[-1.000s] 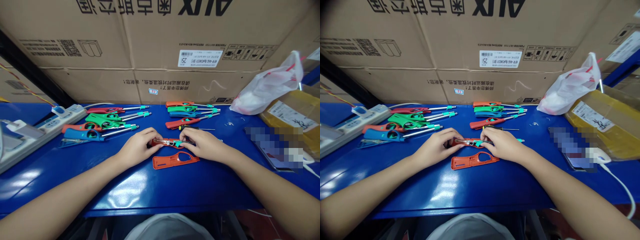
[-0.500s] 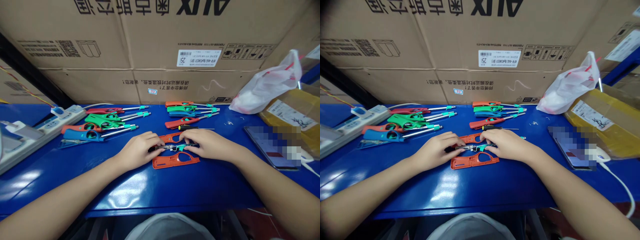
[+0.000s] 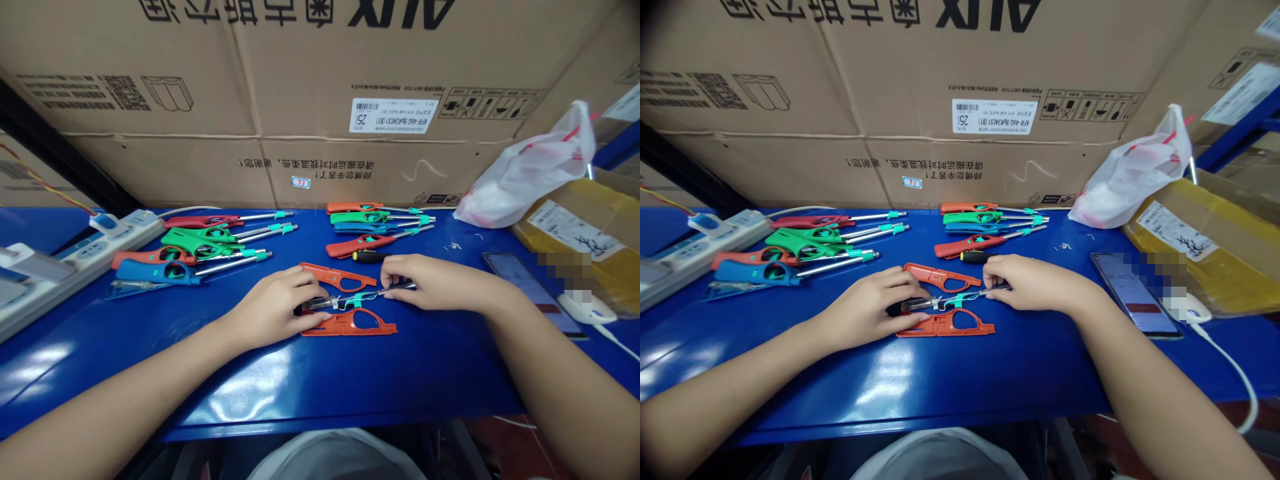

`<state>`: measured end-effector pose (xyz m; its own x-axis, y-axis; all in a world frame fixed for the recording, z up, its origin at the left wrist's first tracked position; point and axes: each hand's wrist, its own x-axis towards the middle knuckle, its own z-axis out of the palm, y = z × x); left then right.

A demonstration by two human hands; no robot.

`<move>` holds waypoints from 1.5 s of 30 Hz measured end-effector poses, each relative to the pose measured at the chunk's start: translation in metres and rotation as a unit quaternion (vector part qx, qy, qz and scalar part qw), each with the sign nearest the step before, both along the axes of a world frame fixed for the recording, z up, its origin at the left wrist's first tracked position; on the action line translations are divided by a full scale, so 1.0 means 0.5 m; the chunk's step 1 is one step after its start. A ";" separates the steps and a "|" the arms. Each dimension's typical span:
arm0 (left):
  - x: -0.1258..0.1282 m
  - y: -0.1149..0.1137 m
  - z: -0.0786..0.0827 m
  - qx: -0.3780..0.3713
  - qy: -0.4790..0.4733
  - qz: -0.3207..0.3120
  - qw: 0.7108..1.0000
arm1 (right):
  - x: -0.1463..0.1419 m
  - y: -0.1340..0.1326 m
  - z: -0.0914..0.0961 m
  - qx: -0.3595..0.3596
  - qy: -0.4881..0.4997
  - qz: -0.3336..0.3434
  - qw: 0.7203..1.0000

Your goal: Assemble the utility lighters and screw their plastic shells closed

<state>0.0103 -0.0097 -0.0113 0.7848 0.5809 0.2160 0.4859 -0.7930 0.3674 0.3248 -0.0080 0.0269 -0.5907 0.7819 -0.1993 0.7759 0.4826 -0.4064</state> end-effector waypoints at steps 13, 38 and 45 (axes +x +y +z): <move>0.001 0.002 0.001 0.004 -0.011 0.032 0.999 | -0.005 -0.020 -0.006 0.066 0.026 0.021 0.997; 0.006 0.000 -0.016 0.029 -0.068 0.052 0.996 | -0.079 -0.032 -0.054 0.176 0.122 0.043 0.976; 0.005 0.000 -0.013 0.027 -0.101 0.019 0.994 | -0.081 -0.028 -0.054 0.261 0.091 0.063 0.959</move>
